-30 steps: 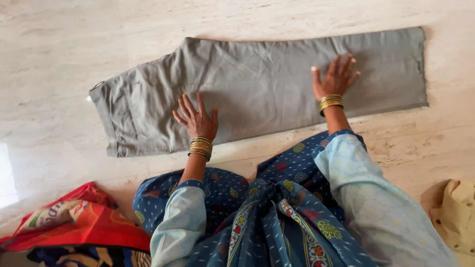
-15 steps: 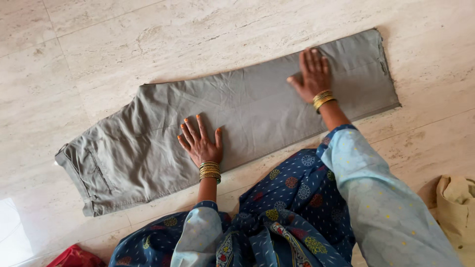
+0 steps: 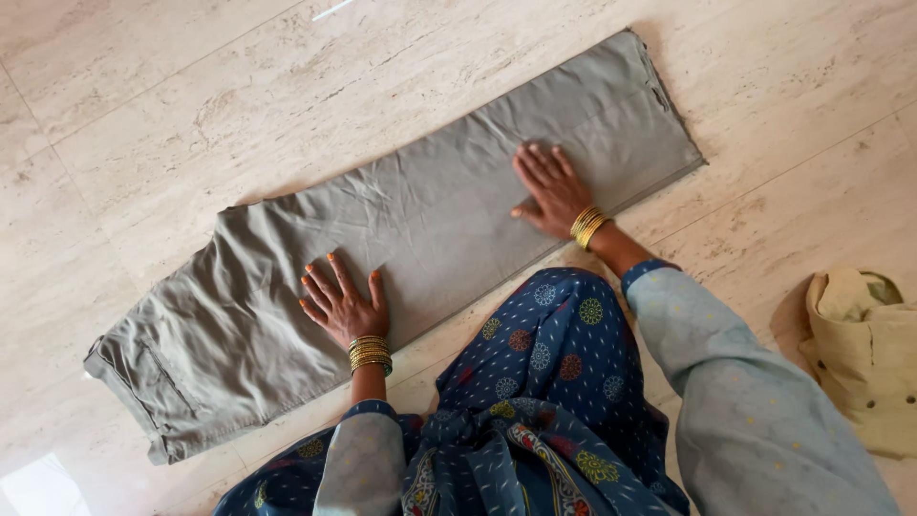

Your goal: The person folds a pair of grey trousers by smoothing them out, aligning the legs, and folding the garment into a smaller rectangle while sitting on the floor.

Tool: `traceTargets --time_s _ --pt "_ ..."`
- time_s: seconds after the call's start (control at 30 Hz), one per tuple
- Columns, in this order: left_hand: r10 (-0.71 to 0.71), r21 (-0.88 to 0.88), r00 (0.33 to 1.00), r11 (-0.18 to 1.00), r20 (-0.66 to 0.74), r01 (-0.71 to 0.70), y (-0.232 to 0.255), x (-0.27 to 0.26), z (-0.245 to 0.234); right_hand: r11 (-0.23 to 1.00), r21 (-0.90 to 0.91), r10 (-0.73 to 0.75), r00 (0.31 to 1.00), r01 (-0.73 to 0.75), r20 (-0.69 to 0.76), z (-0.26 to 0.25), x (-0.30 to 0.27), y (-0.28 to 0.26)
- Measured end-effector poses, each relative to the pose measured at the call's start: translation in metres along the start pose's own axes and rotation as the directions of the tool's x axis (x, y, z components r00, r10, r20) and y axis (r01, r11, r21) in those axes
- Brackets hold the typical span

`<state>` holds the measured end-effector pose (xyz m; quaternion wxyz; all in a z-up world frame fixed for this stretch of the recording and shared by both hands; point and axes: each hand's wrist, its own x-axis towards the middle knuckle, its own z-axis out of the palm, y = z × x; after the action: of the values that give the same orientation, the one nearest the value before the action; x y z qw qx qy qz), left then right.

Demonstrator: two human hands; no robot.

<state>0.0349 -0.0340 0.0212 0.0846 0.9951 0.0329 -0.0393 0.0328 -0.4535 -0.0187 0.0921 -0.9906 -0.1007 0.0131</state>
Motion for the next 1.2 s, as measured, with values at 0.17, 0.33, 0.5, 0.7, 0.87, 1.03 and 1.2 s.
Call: traceTargets --time_s 0.17,0.33,0.5,0.7,0.87,1.03,1.2 --pt "-0.023 0.005 1.0 1.0 -0.006 0.023 0.005 0.001 -0.001 0.862 0.022 0.506 0.862 -0.506 -0.03 -0.044 -0.022 0.11" --pt "-0.015 0.001 1.0 1.0 -0.016 0.015 0.005 0.002 0.001 0.834 0.044 0.547 0.811 -0.55 -0.206 -0.036 -0.002 0.113" --pt "-0.026 -0.015 1.0 1.0 -0.008 0.026 0.005 0.002 0.0 0.992 0.085 0.098 0.995 -0.097 -0.009 0.013 0.065 -0.012" --pt "-0.038 -0.009 0.999 0.999 -0.005 0.038 0.007 0.003 -0.003 0.932 -0.031 0.361 0.933 -0.361 0.006 -0.016 0.093 0.07" --pt "-0.053 -0.018 0.999 0.998 0.0 0.053 0.008 0.004 -0.006 0.695 0.047 0.719 0.693 -0.718 -0.042 -0.056 0.049 0.14" --pt "-0.048 -0.02 0.999 0.999 -0.01 0.048 0.008 0.0 -0.008 0.967 0.058 0.255 0.953 -0.249 -0.162 -0.024 0.015 0.052" --pt "-0.047 -0.024 0.999 0.999 -0.007 0.047 0.011 0.002 -0.007 0.997 0.049 0.056 0.994 -0.06 0.095 -0.001 -0.017 0.001"
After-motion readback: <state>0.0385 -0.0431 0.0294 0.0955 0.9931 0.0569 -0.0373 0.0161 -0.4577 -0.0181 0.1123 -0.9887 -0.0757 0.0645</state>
